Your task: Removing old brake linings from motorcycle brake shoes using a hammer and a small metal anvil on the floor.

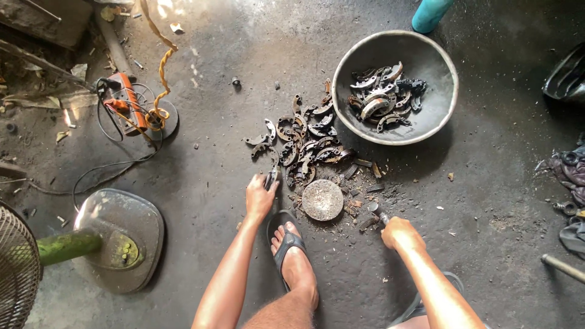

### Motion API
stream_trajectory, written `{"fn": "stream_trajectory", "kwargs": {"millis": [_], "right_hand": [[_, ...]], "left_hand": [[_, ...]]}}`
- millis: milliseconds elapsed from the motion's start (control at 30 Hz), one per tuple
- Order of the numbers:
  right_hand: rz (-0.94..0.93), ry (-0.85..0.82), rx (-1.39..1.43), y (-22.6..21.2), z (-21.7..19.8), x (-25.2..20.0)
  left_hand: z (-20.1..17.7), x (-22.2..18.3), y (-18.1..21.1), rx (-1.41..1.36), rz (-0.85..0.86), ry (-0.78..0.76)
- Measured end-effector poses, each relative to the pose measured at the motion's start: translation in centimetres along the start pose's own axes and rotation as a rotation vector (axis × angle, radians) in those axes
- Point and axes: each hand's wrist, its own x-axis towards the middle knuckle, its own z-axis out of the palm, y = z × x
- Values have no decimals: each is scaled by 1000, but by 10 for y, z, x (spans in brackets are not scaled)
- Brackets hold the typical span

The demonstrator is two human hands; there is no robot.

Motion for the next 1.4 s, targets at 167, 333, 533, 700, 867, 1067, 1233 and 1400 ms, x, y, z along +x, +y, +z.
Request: {"fn": "stream_trajectory", "kwargs": {"millis": [167,333,533,700,867,1067,1233,1400], "right_hand": [[11,-10,-1,-3,-7,-9],[-20,2,-4,2,2,3],[-1,-6,-4,0,1,-1],[10,-19,-14,-1,2,5],[-6,-11,5,-4,-5,-7],[-13,-8,5,-5,0,-5],[-28,-12,24,-4,6,2],[-32,-26,-10,-8,13,10]], "left_hand": [[28,-14,-40,-482,-98,24],[10,-30,-20,-1000,-502,-193],[28,-36,-29,-1360,-606,-351],[23,-41,3,-1450,-738,-401],[46,-56,23,-896,-201,-181],[30,-69,91,-159,22,-135],[37,-68,81,-153,-151,-291],[-5,-59,93,-27,424,-323]]}}
